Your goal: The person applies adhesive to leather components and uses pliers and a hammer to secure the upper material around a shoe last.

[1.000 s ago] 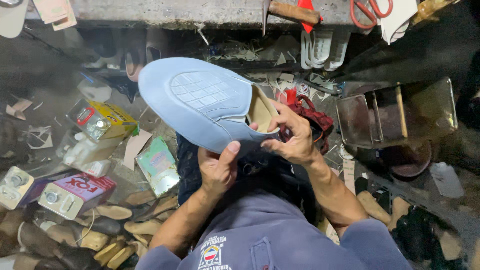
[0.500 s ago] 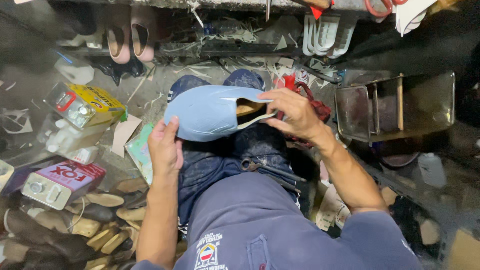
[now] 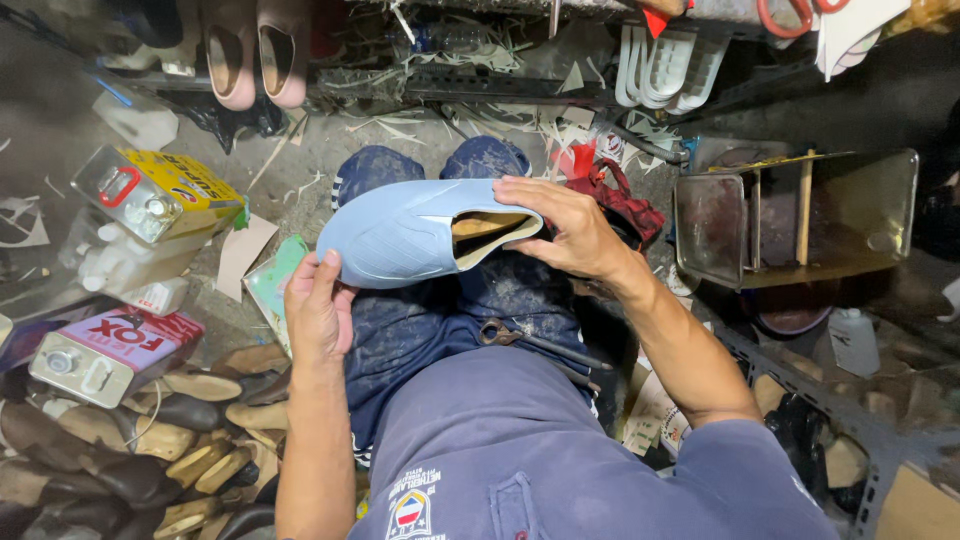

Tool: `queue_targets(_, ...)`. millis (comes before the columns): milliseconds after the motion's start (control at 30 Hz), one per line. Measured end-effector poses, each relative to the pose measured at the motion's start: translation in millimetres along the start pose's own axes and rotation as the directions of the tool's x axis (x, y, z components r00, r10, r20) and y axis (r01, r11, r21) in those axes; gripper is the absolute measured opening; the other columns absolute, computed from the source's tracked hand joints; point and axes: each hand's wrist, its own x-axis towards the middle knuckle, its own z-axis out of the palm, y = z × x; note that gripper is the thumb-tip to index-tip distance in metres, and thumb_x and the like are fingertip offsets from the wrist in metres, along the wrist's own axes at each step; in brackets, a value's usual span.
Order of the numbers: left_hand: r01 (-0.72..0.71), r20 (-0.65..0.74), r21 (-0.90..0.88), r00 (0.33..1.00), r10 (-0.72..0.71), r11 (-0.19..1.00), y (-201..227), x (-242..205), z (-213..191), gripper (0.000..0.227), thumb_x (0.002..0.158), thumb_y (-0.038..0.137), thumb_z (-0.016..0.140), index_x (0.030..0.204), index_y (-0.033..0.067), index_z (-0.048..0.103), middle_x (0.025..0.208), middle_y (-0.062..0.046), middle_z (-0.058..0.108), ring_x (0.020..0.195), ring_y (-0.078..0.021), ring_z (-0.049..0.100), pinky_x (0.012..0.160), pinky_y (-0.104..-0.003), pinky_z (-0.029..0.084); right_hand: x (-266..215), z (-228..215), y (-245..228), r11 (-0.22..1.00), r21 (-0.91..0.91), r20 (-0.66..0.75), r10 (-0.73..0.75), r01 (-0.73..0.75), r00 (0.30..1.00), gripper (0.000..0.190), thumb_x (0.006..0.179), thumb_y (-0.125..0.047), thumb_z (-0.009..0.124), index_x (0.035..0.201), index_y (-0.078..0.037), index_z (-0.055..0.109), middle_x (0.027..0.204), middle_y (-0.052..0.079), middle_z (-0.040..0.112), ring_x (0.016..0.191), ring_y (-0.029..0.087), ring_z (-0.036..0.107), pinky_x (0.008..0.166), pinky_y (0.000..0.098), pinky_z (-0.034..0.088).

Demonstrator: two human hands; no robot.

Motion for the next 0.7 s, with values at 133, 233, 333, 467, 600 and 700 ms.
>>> queue_targets(133, -0.064, -0.095, 0.09, 0.993, 0.072, 0.994, 3.0, -4.1, 17.6, 0.009, 0.099, 0.019, 0.073, 0.1, 0.0109, 0.068, 0.087, -0.001, 0.071, 0.084, -0.0084, 0.069, 0.09, -0.033, 0.063, -3.6, 3.4, 8.4, 0.999, -0.048, -0.042, 0.007, -0.009, 0.999, 0.044, 0.086, -0.017, 0.086, 0.123, 0.0, 0.071, 0.124, 0.019, 0.072, 0.12, 0.042, 0.066, 0.1, 0.0507, 0.053)
queue_targets(233, -0.077, -0.161, 0.093, 0.983, 0.091, 0.993, 1.4, 11.2, 16.3, 0.011, 0.098, 0.019, 0.074, 0.1, 0.0106, 0.067, 0.087, -0.001, 0.066, 0.084, -0.0104, 0.063, 0.092, -0.038, 0.06, 1.2, 1.5, 6.4, 0.998, -0.063, -0.053, 0.013, -0.016, 0.999, 0.045, 0.084, -0.014, 0.089, 0.122, 0.001, 0.071, 0.122, 0.023, 0.072, 0.117, 0.044, 0.066, 0.098, 0.0532, 0.054)
queue_targets(333, -0.075, -0.185, 0.073, 0.979, 0.087, 0.995, 6.4, 19.3, 20.5, 0.013, 0.096, 0.019, 0.076, 0.1, 0.0094, 0.068, 0.087, -0.002, 0.066, 0.084, -0.0126, 0.063, 0.092, -0.041, 0.06, 0.2, 1.0, 11.4, 0.998, -0.058, -0.027, 0.019, -0.02, 0.999, 0.05, 0.085, -0.018, 0.09, 0.125, 0.002, 0.069, 0.124, 0.025, 0.07, 0.119, 0.046, 0.065, 0.099, 0.0555, 0.053)
queue_targets(467, 0.05, -0.101, -0.149, 0.993, -0.065, 0.988, 8.5, 29.1, 14.1, 0.02, 0.089, 0.018, 0.077, 0.096, 0.0038, 0.065, 0.101, -0.013, 0.074, 0.093, -0.0203, 0.071, 0.083, -0.037, 0.064, -4.3, -6.1, 16.8, 0.996, -0.081, 0.14, -0.013, 0.024, 0.99, 0.072, 0.087, -0.017, 0.092, 0.142, 0.009, 0.052, 0.144, 0.028, 0.057, 0.138, 0.041, 0.056, 0.123, 0.0513, 0.042)
queue_targets(600, 0.032, -0.122, -0.124, 0.991, -0.047, 0.992, 10.9, 27.4, 18.1, 0.021, 0.086, 0.02, 0.081, 0.091, 0.006, 0.066, 0.097, -0.012, 0.075, 0.088, -0.0183, 0.071, 0.079, -0.035, 0.064, -7.2, -2.0, 21.4, 0.996, -0.084, 0.09, -0.01, 0.018, 0.996, 0.06, 0.089, -0.014, 0.091, 0.135, 0.009, 0.059, 0.137, 0.028, 0.062, 0.131, 0.043, 0.061, 0.119, 0.0516, 0.048)
queue_targets(700, 0.013, -0.164, -0.072, 0.986, -0.025, 0.997, 15.9, 30.5, 19.2, 0.026, 0.081, 0.024, 0.087, 0.084, 0.014, 0.063, 0.089, -0.004, 0.072, 0.086, -0.0155, 0.069, 0.078, -0.035, 0.063, -12.7, 6.0, 33.2, 0.996, -0.086, 0.029, 0.003, -0.001, 1.0, 0.055, 0.09, -0.014, 0.09, 0.132, 0.008, 0.061, 0.135, 0.028, 0.063, 0.13, 0.043, 0.062, 0.119, 0.0524, 0.048)
